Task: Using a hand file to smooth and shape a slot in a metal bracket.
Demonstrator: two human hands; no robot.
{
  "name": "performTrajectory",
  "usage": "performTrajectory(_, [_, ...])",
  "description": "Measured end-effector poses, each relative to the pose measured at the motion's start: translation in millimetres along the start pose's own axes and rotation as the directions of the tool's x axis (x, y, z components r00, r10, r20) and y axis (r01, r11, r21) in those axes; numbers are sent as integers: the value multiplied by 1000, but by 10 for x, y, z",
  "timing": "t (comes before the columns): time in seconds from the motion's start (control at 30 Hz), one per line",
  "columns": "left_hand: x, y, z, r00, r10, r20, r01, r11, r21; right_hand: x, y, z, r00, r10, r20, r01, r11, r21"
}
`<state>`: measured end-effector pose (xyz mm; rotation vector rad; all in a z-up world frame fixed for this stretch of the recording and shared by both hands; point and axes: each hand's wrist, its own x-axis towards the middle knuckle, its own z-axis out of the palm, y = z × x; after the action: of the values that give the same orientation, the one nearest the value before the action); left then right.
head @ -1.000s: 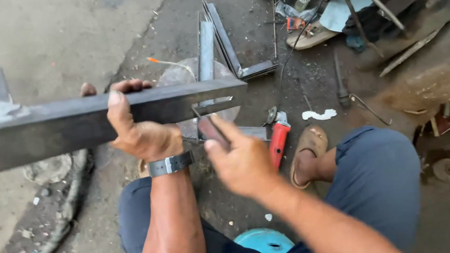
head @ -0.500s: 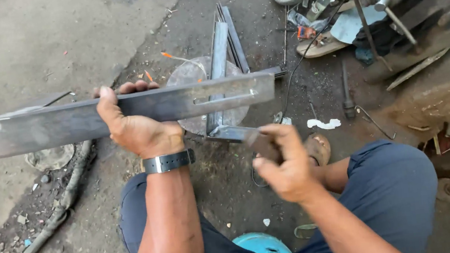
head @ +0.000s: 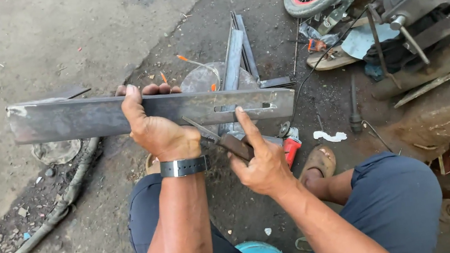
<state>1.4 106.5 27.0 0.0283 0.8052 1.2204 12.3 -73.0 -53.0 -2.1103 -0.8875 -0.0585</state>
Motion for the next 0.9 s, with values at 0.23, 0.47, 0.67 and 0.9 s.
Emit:
performTrajectory(0.23, [-47,25,36,999,26,-32,-24,998,53,-54,228,-115,1000,-18,-11,17,993,-119])
performTrajectory(0.47, [21,-79,-7,999,43,-3,-43,997,68,-70,82,-158,997,63,-48,-61,998,32])
performTrajectory(0.67, [-36,-21,95,988,144,60,-145,989,5,-411,469,-317,949,302,-92,-279,939,202])
performTrajectory(0.9, [-285,37,109,911,298,285,-296,954,-49,-380,114,-487,974,199,-113,-186,975,118])
